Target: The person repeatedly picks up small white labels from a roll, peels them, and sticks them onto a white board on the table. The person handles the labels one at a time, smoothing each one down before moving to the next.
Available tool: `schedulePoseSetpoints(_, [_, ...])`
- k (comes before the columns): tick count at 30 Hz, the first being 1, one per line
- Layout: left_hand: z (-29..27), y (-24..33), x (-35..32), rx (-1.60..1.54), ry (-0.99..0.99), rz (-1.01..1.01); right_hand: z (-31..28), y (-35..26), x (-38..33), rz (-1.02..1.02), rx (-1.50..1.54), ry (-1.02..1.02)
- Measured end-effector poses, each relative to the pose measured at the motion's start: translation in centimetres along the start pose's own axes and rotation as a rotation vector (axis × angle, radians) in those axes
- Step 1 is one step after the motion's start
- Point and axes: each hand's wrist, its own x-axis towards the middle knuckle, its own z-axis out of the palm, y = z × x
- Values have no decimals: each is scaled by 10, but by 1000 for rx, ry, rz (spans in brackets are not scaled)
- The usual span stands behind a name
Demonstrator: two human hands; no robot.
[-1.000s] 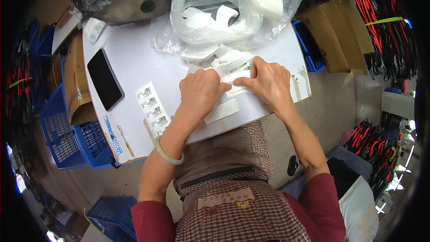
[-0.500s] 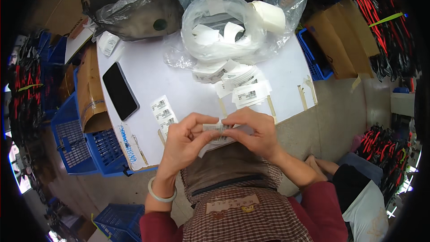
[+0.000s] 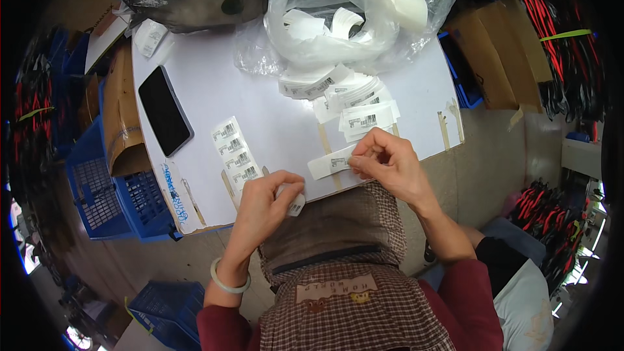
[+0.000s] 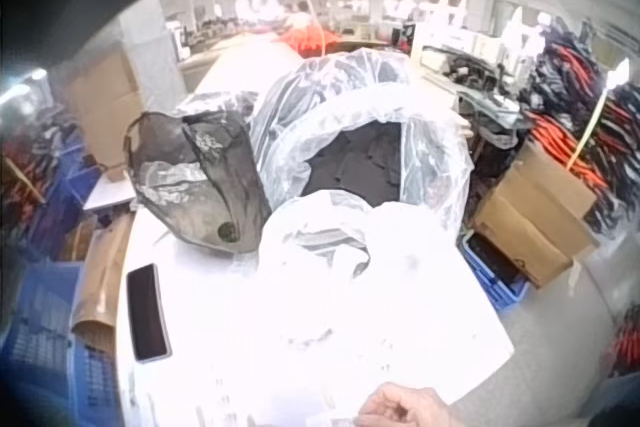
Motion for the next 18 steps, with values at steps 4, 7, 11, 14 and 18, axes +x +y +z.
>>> schedulePoseSetpoints(4, [8,8,26,296,-66,-9,9,4,10,-7,-128,-46])
schedulePoseSetpoints(7, [15,5,33,411,-39,14,12,8,15,-9,-167,-95])
schedulePoseSetpoints(11, [21,0,34,505,8,83,15,12,16,-14,-213,-57])
schedulePoseSetpoints(14, [21,0,34,520,8,83,17,14,17,-44,-199,-28])
schedulePoseSetpoints(18, [20,2,34,523,8,90,19,11,19,-38,-215,-23])
